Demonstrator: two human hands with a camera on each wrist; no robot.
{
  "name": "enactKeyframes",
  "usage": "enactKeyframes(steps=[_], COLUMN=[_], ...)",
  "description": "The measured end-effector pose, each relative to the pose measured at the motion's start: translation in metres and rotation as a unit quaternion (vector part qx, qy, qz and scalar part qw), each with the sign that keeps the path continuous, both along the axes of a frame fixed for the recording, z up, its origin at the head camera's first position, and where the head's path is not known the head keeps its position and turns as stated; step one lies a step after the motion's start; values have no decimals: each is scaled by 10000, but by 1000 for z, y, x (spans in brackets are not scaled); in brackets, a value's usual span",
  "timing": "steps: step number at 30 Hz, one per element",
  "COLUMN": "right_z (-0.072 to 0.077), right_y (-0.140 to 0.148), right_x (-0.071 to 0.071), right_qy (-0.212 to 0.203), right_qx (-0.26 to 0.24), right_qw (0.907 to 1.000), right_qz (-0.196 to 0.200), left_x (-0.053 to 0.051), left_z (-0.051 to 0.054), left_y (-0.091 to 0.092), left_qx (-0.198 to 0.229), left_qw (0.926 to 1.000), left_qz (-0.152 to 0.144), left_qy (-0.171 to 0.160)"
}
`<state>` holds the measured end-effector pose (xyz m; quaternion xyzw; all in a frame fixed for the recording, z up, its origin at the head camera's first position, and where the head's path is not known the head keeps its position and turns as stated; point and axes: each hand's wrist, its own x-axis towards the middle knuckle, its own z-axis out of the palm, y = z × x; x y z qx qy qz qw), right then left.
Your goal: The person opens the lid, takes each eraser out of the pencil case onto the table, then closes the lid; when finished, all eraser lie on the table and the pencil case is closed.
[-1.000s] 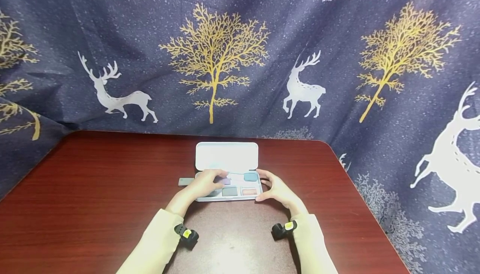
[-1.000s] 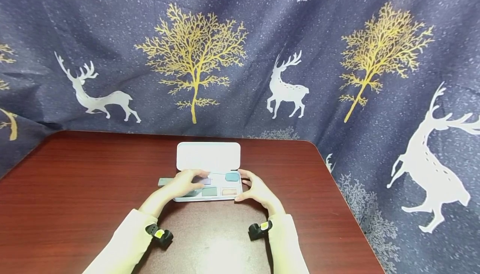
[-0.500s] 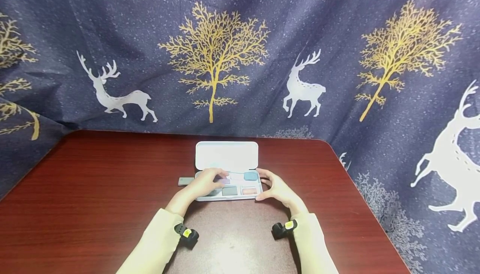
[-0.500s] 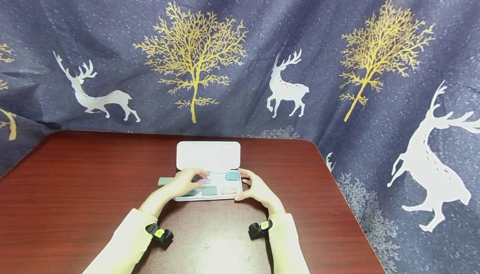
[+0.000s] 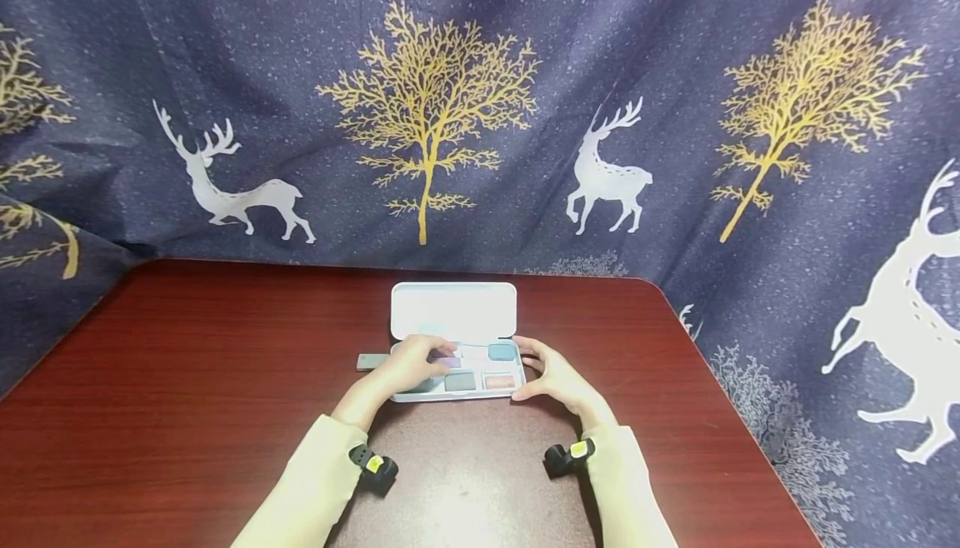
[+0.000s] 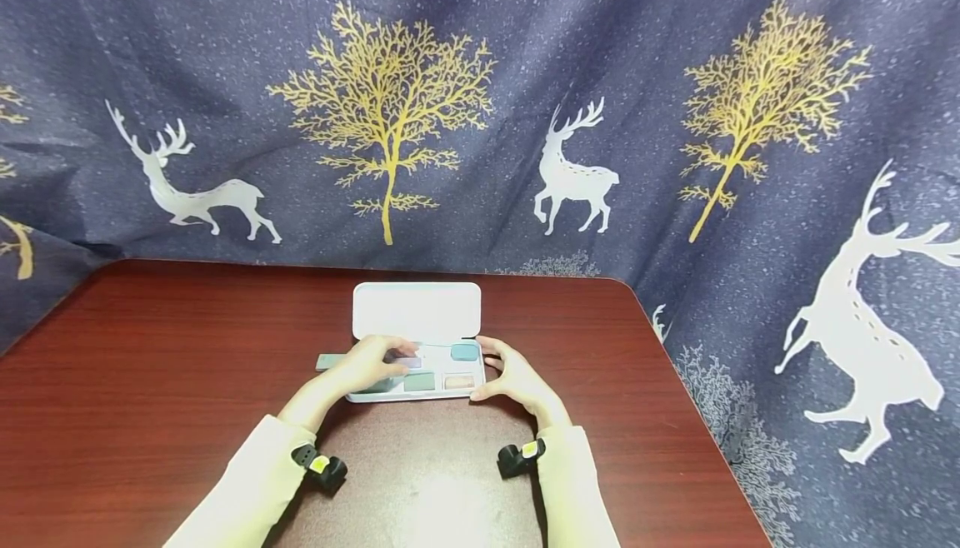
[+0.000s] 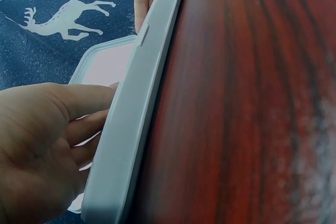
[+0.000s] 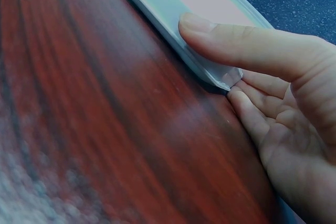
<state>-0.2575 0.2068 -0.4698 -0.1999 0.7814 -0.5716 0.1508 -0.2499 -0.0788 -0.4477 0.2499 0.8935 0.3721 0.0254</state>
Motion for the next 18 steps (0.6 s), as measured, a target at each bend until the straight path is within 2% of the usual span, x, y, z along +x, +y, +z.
enactKeyframes(steps=[7, 18], right_z=[0, -1], right_y=[1, 1], right_x=[0, 0], right_qy=[10, -48], right_qx=[54, 1], right_qw=[10000, 10000], right_qz=[-16, 6], left_x=[-2, -1], left_z=[1, 1], left_y=[0, -3], left_qx=[-3, -122], left_qw=[10000, 9996], left_qz=[-25, 227], left_qy=[92, -144])
